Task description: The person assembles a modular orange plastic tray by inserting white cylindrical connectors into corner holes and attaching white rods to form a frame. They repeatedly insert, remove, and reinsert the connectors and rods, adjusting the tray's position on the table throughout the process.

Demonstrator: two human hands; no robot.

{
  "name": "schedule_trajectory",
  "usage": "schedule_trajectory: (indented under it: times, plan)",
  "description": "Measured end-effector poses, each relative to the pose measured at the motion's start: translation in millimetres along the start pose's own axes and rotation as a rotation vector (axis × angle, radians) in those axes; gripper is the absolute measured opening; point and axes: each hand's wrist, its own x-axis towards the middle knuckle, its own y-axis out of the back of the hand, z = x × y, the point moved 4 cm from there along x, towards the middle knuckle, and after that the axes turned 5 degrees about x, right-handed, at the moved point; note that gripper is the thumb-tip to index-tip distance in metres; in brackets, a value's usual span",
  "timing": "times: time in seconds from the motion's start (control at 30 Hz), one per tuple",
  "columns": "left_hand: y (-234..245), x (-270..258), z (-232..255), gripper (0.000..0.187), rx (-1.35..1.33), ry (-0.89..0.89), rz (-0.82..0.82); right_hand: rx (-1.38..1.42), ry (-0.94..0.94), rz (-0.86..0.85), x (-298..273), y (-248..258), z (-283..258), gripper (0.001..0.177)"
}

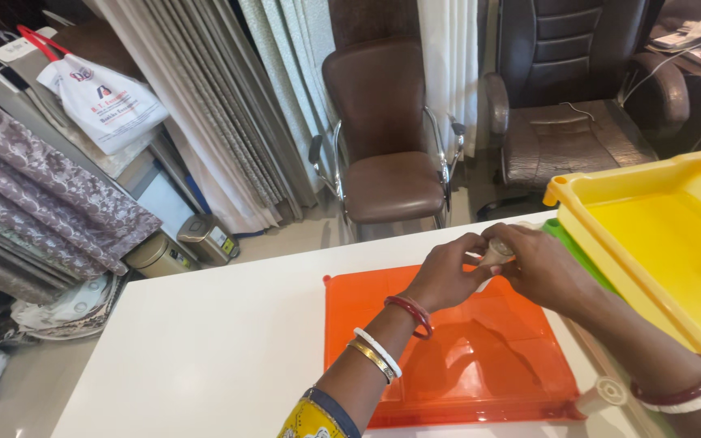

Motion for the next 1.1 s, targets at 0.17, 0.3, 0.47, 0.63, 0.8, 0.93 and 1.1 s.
schedule_trajectory:
  times: [0.17,0.3,0.47,0.63,0.8,0.93,1.1]
  plan:
    - [57.6,-33.5,-49.6,0.050,0.039,0.100,-0.037,0.152,-0.001,-0.032,24.8,-68.9,-35.4,0.040]
    - [97.9,-63.9,-89.2,0.050,-0.016,0.164,0.048,0.188,0.087,0.012,52.4,-122.8,-67.3,0.046]
    - [143.6,-102.7,-138.8,0.046,-0.035,0.255,0.182,0.155,0.149,0.003,86.6,-186.4,-107.3,0.054]
    - [171.5,-127.3,-183.8,0.043,-0.139,0.348,0.252,0.135,0.168,-0.050,109.9,-229.1,-140.7,0.051]
    - [178.0,-133.5,-216.5,0.035,-0.372,0.366,0.320,0.116,0.182,-0.069,123.5,-251.3,-153.3,0.038]
    - [180.7,-132.5,-234.6,0.030,-0.391,0.412,0.360,0.069,0.187,-0.088,138.7,-267.1,-153.8,0.035]
    - [178.8,-124.0,-257.3,0.032,-0.369,0.466,0.363,0.021,0.175,-0.118,153.5,-284.3,-144.8,0.031]
